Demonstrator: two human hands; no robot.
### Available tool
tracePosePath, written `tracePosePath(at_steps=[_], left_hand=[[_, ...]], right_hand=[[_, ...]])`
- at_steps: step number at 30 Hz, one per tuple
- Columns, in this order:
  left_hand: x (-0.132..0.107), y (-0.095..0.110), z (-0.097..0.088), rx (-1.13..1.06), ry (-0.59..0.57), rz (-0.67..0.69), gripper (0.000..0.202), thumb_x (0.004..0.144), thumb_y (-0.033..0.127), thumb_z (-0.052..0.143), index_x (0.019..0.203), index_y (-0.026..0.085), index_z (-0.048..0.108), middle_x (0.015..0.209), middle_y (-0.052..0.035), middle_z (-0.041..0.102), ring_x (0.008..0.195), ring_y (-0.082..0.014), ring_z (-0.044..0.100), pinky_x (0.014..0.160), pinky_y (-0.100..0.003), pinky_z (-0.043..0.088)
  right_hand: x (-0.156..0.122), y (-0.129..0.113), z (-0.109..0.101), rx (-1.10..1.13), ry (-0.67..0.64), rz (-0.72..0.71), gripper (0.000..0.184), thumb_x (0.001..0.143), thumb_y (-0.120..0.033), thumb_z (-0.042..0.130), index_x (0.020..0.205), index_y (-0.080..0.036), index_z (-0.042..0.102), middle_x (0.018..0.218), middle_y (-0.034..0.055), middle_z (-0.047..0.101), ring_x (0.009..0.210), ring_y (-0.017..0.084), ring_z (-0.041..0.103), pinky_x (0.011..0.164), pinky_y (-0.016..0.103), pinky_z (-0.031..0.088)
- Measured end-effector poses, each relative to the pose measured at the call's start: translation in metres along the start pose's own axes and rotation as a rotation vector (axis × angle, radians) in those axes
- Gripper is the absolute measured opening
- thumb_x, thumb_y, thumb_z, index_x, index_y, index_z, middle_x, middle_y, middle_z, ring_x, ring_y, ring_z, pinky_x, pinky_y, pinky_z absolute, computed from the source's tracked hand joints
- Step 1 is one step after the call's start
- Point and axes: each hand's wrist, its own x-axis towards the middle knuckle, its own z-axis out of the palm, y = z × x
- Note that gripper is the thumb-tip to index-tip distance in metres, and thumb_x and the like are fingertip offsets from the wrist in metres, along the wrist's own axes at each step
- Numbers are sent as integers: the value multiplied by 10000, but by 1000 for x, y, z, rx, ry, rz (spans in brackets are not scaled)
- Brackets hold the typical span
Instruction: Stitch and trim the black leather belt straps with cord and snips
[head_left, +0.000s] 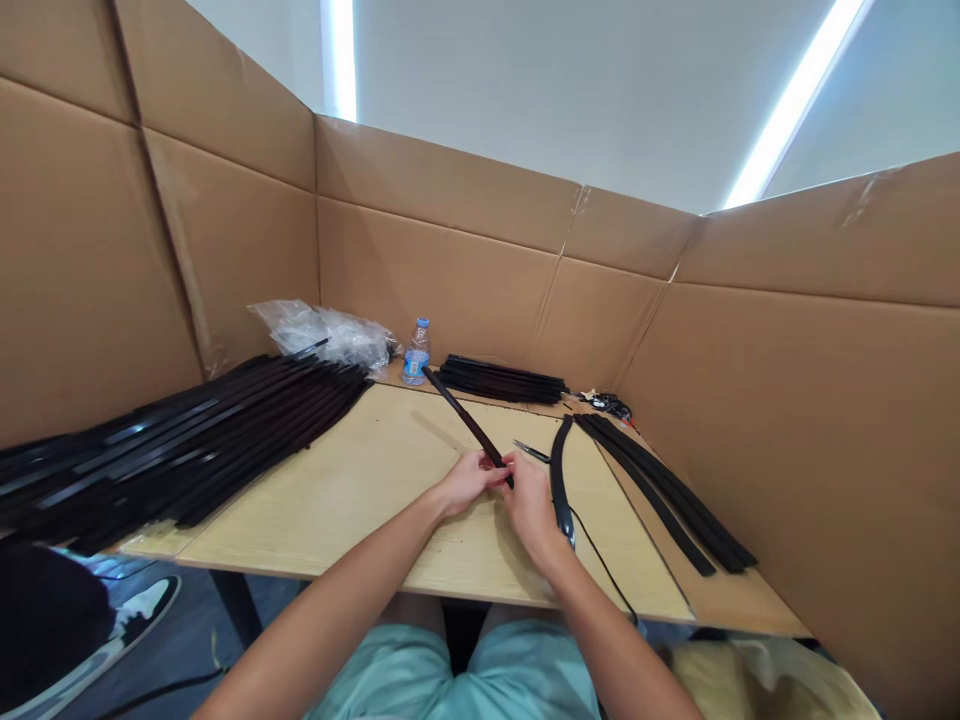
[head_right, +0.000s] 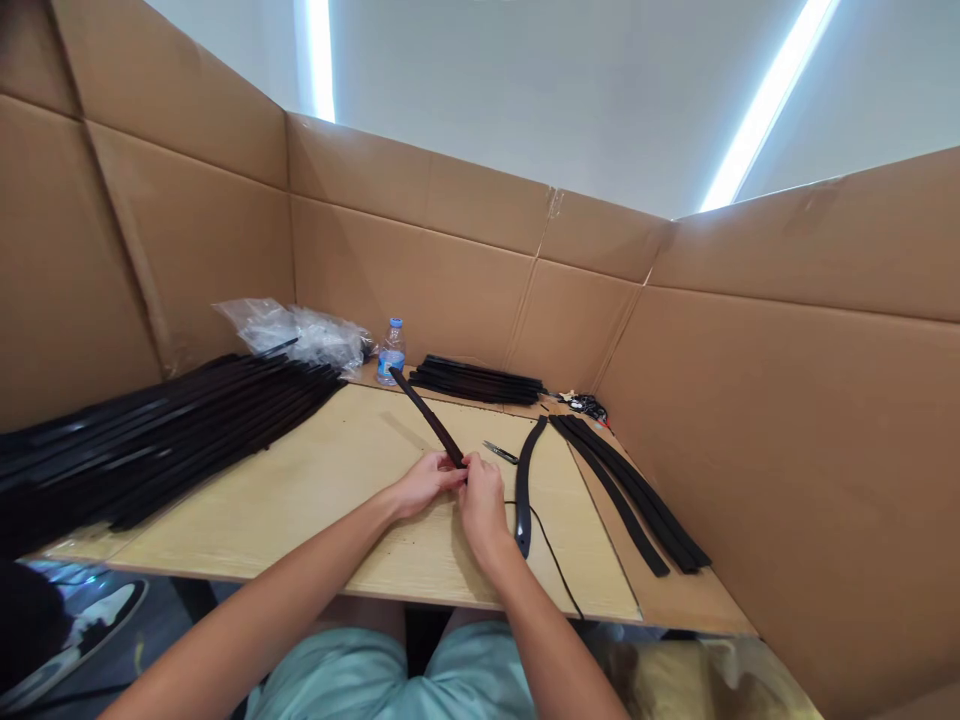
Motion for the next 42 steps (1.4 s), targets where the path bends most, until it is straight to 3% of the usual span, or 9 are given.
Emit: tracePosePath(at_steps=[7, 12, 15, 20, 23, 27, 34, 42], left_hand=[[-3, 10, -6, -5, 46, -58, 195, 537, 98, 740, 728, 100, 699, 763, -73, 723, 712, -181, 648, 673, -265, 462], [-4, 13, -10, 7, 52, -82, 199, 529, 67, 727, 720, 105, 683, 732, -53, 717, 671, -160, 646, 654, -261, 487], [-6, 15, -12, 13, 50, -94, 236, 521, 84, 755, 741, 108, 672, 710, -51, 713, 650, -165, 647, 666, -293, 509], [-6, 15, -16, 27, 56, -103, 225, 521, 81, 766, 720, 100, 662, 724, -72, 721, 657, -172, 654, 675, -303, 517], [-5, 14, -18, 34, 73, -103, 208, 527, 69, 762, 698, 110, 651, 709, -63, 721, 649, -165, 654, 662, -286, 510], [-4, 13, -17, 47, 79, -114, 213, 538, 61, 760, 718, 110, 659, 714, -63, 724, 647, -164, 657, 640, -272, 506], [-6, 13, -14, 52, 76, -124, 190, 561, 63, 752, 717, 115, 656, 727, -70, 729, 645, -166, 663, 660, -286, 522], [-4, 12, -15, 42, 100, -113, 252, 524, 80, 782, 736, 119, 652, 716, -51, 714, 642, -157, 645, 647, -277, 506]], right_hand=[[3, 4, -5, 38, -136, -26, 298, 671, -56, 649, 938, -172, 584, 823, 35, 695, 756, 187, 661, 698, 286, 519], [12, 10, -10, 43, -127, 3, 196, 748, -87, 608, 928, -164, 611, 792, 49, 693, 775, 190, 668, 730, 302, 510], [16, 18, -8, 61, -144, 56, 205, 753, -119, 623, 955, -141, 599, 742, 43, 684, 714, 178, 664, 655, 270, 509], [15, 29, 1, 41, -218, 108, 86, 861, -209, 553, 882, -138, 594, 698, 6, 653, 603, 131, 613, 551, 230, 464], [15, 31, 2, -26, -271, 118, 238, 918, -298, 539, 754, -132, 587, 610, -34, 581, 553, 113, 563, 572, 246, 457], [17, 29, -2, -109, -329, 105, 359, 950, -384, 501, 713, -127, 585, 641, -29, 577, 605, 121, 579, 640, 280, 487], [20, 20, -3, -238, -348, 121, 297, 954, -372, 503, 837, -125, 617, 789, 13, 642, 718, 136, 622, 721, 320, 517], [23, 5, -6, -391, -356, 112, 254, 951, -331, 518, 849, -122, 620, 805, 16, 639, 750, 144, 625, 732, 329, 525]])
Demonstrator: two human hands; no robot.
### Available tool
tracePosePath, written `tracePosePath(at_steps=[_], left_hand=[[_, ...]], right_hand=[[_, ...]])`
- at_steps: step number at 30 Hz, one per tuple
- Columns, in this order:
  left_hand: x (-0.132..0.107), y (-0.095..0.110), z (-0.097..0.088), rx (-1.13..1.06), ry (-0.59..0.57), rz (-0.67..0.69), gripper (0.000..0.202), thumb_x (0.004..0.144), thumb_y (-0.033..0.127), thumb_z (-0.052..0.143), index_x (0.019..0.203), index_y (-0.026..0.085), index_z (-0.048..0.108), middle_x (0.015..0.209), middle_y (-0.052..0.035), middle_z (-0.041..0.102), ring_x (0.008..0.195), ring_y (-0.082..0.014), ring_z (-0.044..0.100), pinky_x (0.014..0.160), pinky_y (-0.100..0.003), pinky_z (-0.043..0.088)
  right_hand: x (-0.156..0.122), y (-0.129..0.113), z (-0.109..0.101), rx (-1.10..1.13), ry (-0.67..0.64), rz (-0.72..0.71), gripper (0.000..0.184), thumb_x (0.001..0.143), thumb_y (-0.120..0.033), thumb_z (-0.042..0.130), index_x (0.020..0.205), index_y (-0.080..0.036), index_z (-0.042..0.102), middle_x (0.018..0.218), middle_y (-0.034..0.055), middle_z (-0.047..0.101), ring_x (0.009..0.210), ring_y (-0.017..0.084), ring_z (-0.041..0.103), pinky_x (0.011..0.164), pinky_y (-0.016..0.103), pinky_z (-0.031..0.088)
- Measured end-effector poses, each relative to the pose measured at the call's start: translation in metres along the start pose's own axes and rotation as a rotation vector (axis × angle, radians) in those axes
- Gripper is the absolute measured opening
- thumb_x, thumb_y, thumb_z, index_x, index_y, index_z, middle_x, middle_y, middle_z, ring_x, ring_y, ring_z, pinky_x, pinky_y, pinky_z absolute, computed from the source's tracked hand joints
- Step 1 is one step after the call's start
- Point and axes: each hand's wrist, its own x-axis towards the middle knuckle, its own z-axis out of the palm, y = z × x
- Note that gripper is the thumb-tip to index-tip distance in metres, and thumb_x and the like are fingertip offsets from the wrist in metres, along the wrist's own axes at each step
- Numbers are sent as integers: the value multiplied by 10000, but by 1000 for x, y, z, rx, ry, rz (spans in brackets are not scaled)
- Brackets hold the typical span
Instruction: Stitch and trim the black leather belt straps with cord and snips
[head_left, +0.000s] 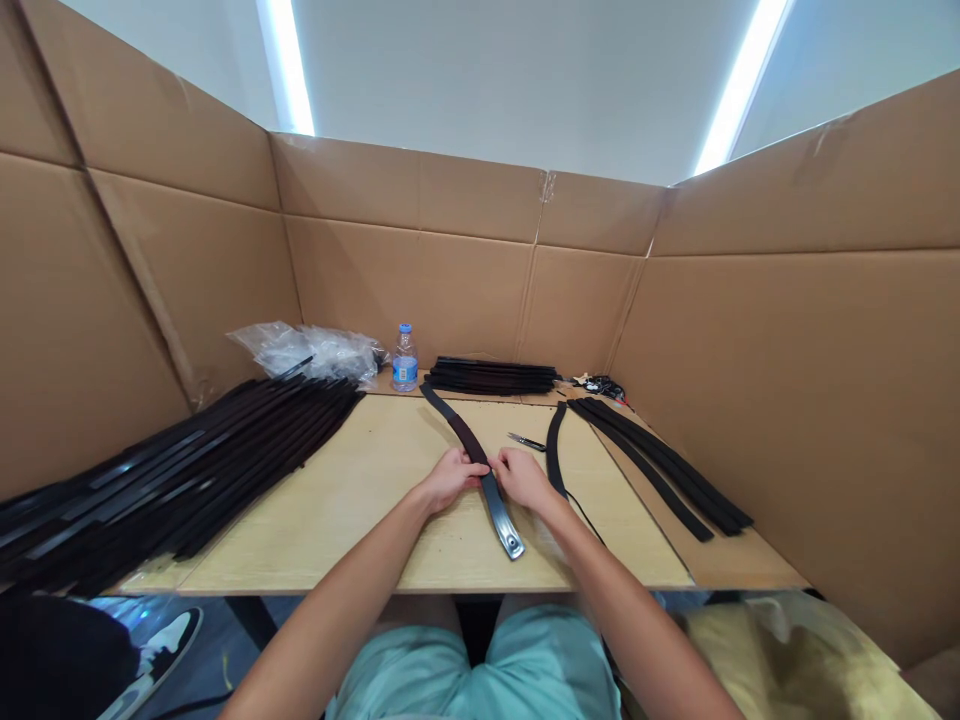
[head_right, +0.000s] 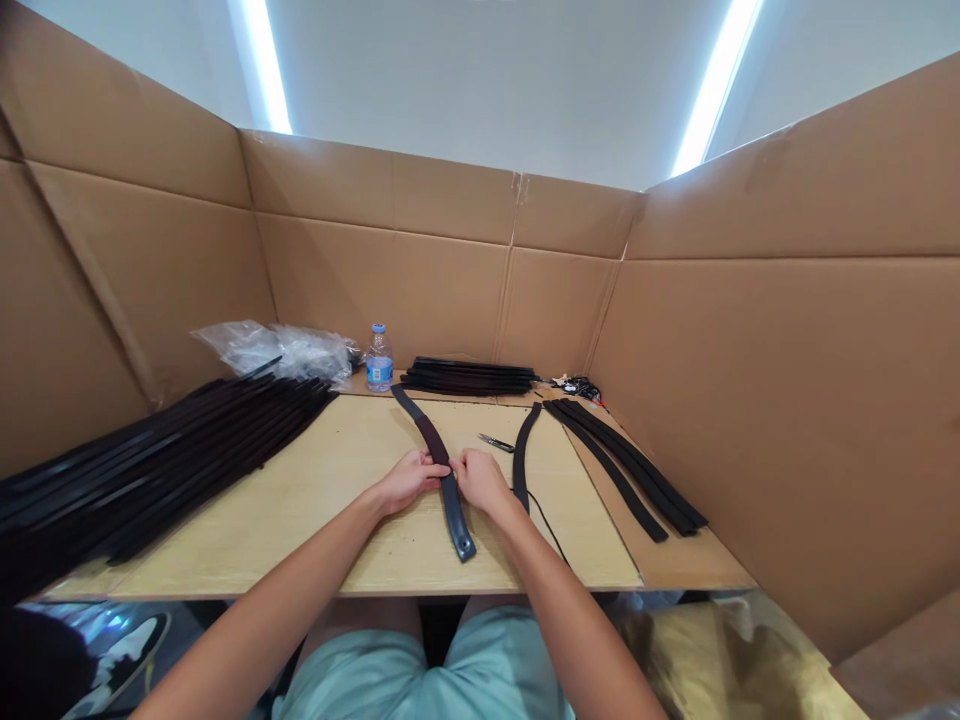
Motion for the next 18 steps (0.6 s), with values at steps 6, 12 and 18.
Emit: tracePosePath(at_steps=[6, 12, 18], left_hand=[[-2, 1, 0, -1, -36, 2, 236, 503, 130, 807, 685, 110, 658, 677, -44, 693, 645, -152, 623, 645, -260, 465], [-3, 2, -2, -4, -92, -20, 229, 502, 144, 817, 667, 111, 663, 710, -56, 697, 692, -155, 618, 722, -279, 459], [-5, 5, -4, 33, -110, -84, 218, 520, 111, 779, 708, 117, 670, 801, -86, 717, 728, -171, 627, 750, -322, 487]], right_hand=[[-4, -10, 4, -90, 48, 26, 221, 949, -328, 518, 917, -132, 617, 867, 29, 639, 785, 154, 620, 756, 343, 515], [-3, -4, 5, -134, 48, 38, 230, 950, -339, 511, 913, -138, 615, 865, 28, 633, 770, 150, 611, 746, 335, 509], [0, 0, 4, -156, 43, 66, 229, 950, -334, 517, 913, -132, 619, 878, 31, 640, 784, 151, 620, 748, 338, 520]])
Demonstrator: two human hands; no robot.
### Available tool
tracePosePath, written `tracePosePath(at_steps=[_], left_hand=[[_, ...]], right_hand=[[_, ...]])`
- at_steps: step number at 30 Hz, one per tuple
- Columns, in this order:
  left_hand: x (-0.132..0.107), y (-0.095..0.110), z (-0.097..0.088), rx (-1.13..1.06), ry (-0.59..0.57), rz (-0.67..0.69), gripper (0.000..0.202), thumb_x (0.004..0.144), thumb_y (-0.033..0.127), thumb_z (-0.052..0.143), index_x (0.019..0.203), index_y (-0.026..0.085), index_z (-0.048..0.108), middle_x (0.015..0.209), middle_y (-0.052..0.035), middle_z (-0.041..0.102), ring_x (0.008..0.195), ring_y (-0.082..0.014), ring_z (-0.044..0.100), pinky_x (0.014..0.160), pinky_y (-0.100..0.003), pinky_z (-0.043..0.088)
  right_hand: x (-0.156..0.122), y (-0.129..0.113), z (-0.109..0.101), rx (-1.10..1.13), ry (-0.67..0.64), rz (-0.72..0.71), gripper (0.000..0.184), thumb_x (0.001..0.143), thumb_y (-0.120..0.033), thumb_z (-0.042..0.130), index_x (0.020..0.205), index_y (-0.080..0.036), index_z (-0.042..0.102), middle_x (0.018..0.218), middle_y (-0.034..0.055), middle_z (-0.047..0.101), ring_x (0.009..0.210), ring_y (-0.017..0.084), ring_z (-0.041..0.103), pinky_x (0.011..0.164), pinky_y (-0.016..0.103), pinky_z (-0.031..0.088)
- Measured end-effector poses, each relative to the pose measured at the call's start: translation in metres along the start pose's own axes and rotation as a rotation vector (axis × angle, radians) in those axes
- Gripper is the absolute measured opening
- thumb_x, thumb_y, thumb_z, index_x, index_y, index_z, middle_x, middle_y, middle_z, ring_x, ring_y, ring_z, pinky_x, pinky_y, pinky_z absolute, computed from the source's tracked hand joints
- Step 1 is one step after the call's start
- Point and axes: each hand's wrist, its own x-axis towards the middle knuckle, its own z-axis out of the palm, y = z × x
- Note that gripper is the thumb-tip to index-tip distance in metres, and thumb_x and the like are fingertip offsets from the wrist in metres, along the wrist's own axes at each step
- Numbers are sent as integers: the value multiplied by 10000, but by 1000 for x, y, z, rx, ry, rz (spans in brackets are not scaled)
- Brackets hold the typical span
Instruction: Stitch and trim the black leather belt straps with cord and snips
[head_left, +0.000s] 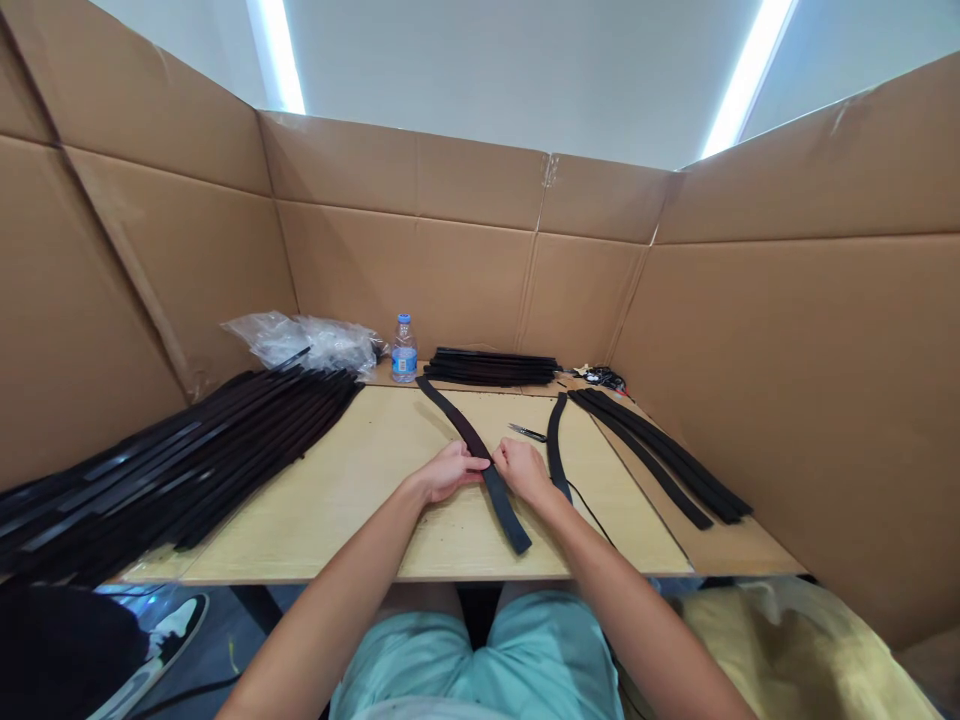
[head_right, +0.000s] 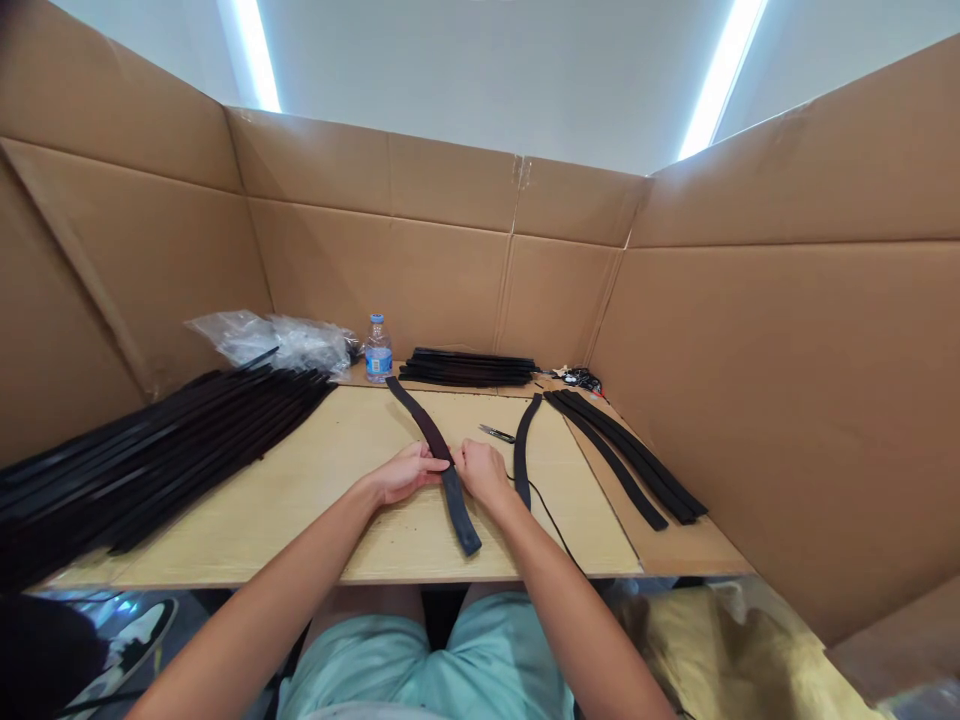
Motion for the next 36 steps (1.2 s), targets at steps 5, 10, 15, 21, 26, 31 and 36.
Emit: tracePosePath(at_steps=[5, 10, 15, 21, 26, 31, 36], left_hand=[[-1, 3, 2, 28, 44, -8, 158, 548, 96, 723, 690, 125, 661, 728, -46, 694, 664, -142, 609, 682, -292, 499], [-2, 4, -1, 69, 76, -28, 130, 536, 50, 686, 631, 124, 637, 641, -14, 654, 591, -121, 584, 611, -268, 497], [-5, 7, -3, 95, 71, -37, 159, 533, 47, 695, 667, 122, 654, 645, -20, 659, 601, -132, 600, 595, -264, 513], [-7, 10, -3, 118, 49, -51, 165, 554, 31, 723, 669, 119, 644, 676, -30, 679, 632, -142, 624, 581, -250, 527], [-6, 7, -5, 144, 39, -54, 107, 693, 34, 681, 752, 104, 627, 727, -10, 668, 659, -125, 632, 606, -256, 532], [-3, 4, -9, 145, 26, -49, 37, 777, 97, 651, 766, 103, 616, 745, -3, 656, 666, -117, 628, 605, -254, 531], [-2, 6, -11, 96, 60, 0, 148, 636, 53, 705, 758, 108, 641, 758, -36, 689, 657, -134, 628, 616, -267, 522]], right_hand=[[2, 1, 3, 2, -7, 0, 235, 948, -339, 518, 912, -129, 617, 884, 33, 638, 790, 154, 618, 749, 340, 517], [1, 2, 8, 9, -41, -25, 232, 945, -337, 524, 900, -130, 618, 880, 32, 637, 784, 151, 616, 740, 333, 518], [13, 11, 4, -30, -37, 5, 260, 951, -366, 509, 956, -130, 617, 915, 41, 641, 799, 156, 623, 751, 342, 525], [44, 38, -11, -137, -7, 132, 274, 922, -297, 569, 1140, -131, 567, 1151, 97, 580, 1001, 222, 591, 855, 417, 506], [57, 48, -17, -119, -87, 118, 262, 920, -291, 575, 1132, -137, 576, 1150, 97, 582, 989, 214, 596, 845, 399, 515], [55, 44, -21, -10, -70, 109, 265, 913, -293, 587, 1118, -126, 578, 1114, 95, 592, 955, 207, 606, 815, 379, 523], [25, 25, -17, 192, 54, 70, 234, 950, -314, 510, 1070, -122, 568, 945, 49, 623, 771, 155, 615, 707, 323, 520]])
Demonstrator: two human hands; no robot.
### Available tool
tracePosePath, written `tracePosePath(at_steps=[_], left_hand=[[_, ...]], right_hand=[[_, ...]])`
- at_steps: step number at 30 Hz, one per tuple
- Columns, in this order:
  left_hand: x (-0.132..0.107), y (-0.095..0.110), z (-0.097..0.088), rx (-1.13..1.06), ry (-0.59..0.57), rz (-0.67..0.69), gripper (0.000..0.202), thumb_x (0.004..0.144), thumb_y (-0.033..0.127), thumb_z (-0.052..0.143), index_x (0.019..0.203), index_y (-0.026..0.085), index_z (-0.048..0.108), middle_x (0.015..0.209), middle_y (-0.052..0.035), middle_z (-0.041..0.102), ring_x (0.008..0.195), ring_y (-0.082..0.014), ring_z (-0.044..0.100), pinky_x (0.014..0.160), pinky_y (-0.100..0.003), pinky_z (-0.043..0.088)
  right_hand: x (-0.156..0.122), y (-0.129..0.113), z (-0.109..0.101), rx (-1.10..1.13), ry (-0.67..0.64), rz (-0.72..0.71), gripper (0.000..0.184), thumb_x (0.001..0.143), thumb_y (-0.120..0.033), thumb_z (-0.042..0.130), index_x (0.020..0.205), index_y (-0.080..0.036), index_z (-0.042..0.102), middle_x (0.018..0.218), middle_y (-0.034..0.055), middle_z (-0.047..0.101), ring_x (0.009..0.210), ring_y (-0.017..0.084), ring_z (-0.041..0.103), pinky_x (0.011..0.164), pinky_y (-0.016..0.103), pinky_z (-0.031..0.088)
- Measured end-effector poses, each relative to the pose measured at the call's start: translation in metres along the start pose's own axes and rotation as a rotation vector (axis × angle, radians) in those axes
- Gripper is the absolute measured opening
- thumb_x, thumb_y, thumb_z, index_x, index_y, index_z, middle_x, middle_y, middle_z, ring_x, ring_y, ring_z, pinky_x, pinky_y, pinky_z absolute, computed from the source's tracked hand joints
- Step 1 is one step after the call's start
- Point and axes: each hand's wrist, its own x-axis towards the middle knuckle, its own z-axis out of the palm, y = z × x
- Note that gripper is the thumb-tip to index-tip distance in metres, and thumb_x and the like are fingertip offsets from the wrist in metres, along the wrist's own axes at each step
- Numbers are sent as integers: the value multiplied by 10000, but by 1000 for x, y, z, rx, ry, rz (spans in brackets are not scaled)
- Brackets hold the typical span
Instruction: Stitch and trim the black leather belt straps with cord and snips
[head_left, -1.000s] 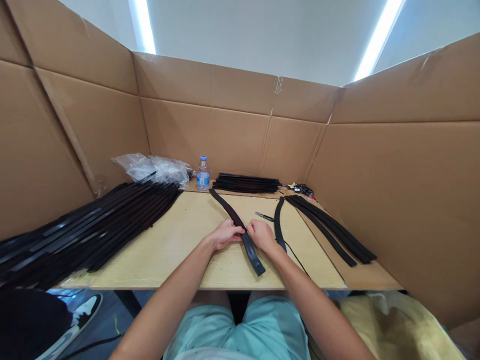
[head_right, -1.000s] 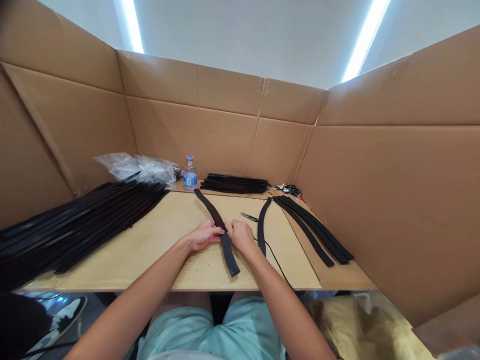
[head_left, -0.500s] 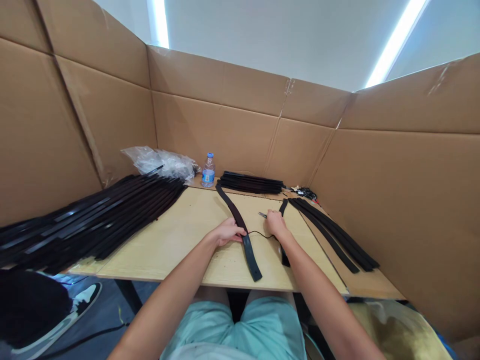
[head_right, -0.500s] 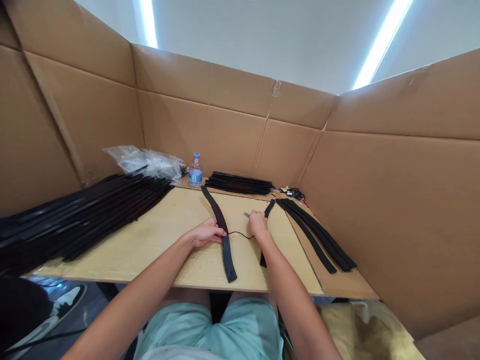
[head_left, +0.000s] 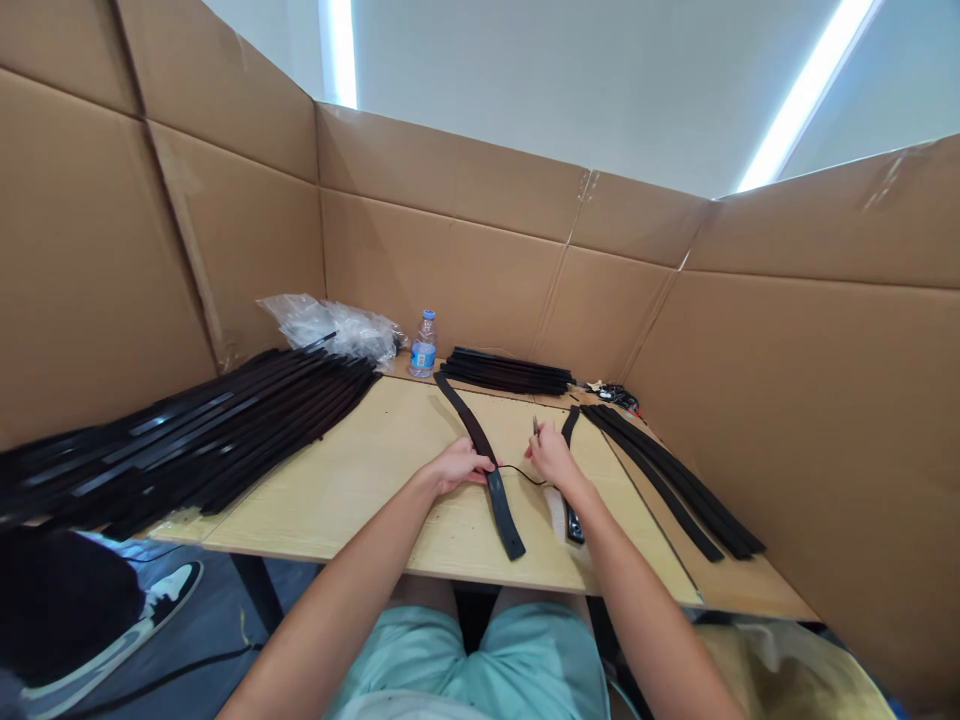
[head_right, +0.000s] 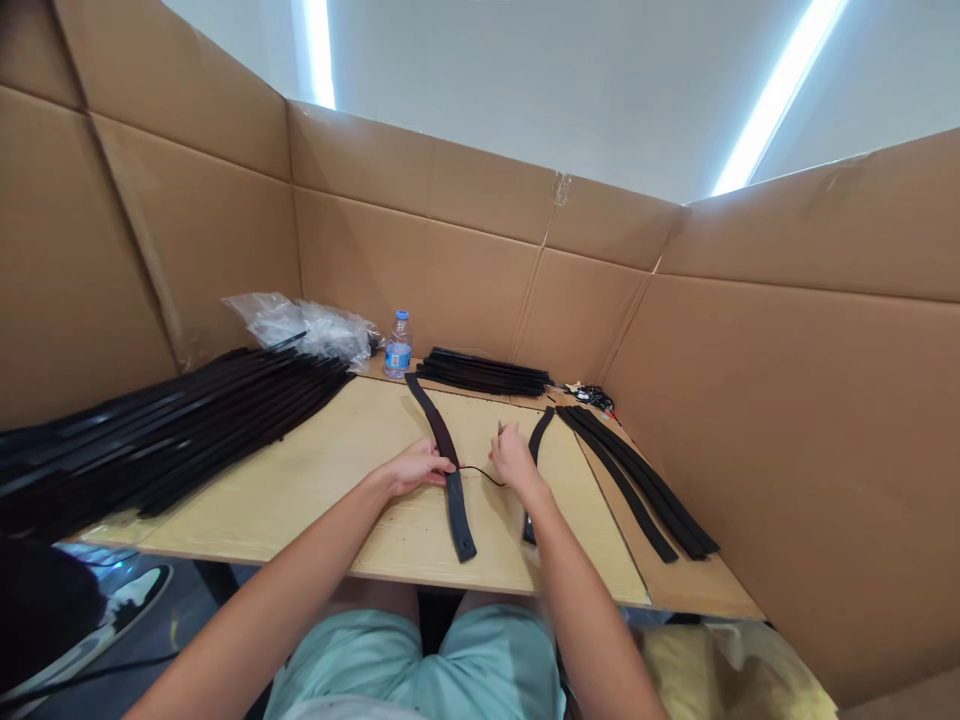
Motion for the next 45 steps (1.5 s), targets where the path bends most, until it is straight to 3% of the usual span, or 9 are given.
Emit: tracePosePath(at_steps=[2, 6, 9, 22, 36, 45], left_hand=[[0, 2, 0, -26, 9, 23, 202, 585, 53, 719, 769, 108, 658, 792, -60, 705, 670, -144, 631, 627, -271, 515], [0, 6, 2, -70, -3, 57, 241, 536, 79, 750, 765, 98, 677, 843, -103, 717, 714, -175, 646, 663, -296, 515], [1, 5, 3, -95, 15, 77, 252, 515, 81, 766, 746, 101, 667, 847, -104, 714, 699, -183, 648, 680, -326, 520], [1, 7, 3, -145, 78, 202, 326, 555, 96, 762, 850, 141, 632, 981, -72, 689, 754, -166, 640, 665, -290, 502], [-2, 8, 8, -109, 67, 283, 408, 536, 110, 778, 897, 149, 593, 1033, -82, 665, 796, -181, 635, 633, -280, 507], [-1, 7, 7, -93, 75, 303, 424, 535, 128, 786, 906, 155, 581, 1043, -86, 667, 798, -173, 631, 598, -245, 499]], right_hand=[[-20, -7, 6, 98, 32, -39, 237, 975, -301, 421, 1036, -127, 570, 858, 34, 630, 709, 148, 603, 662, 280, 489], [-54, -15, 20, 256, 42, -104, 443, 973, -387, 264, 850, -167, 629, 720, 31, 628, 671, 172, 587, 620, 248, 428], [-63, -13, 25, 332, 31, -111, 478, 940, -430, 288, 726, -171, 627, 643, 32, 608, 630, 180, 571, 592, 246, 397], [-58, -7, 30, 524, 63, -126, 489, 890, -528, 361, 733, -151, 630, 528, -6, 513, 524, 149, 483, 495, 229, 313], [-60, -10, 29, 624, 112, -186, 445, 863, -522, 447, 724, -143, 633, 631, 27, 597, 587, 156, 520, 538, 236, 354], [-57, -11, 31, 573, 146, -221, 455, 859, -521, 459, 611, -158, 576, 519, -14, 482, 499, 126, 407, 482, 238, 267]])
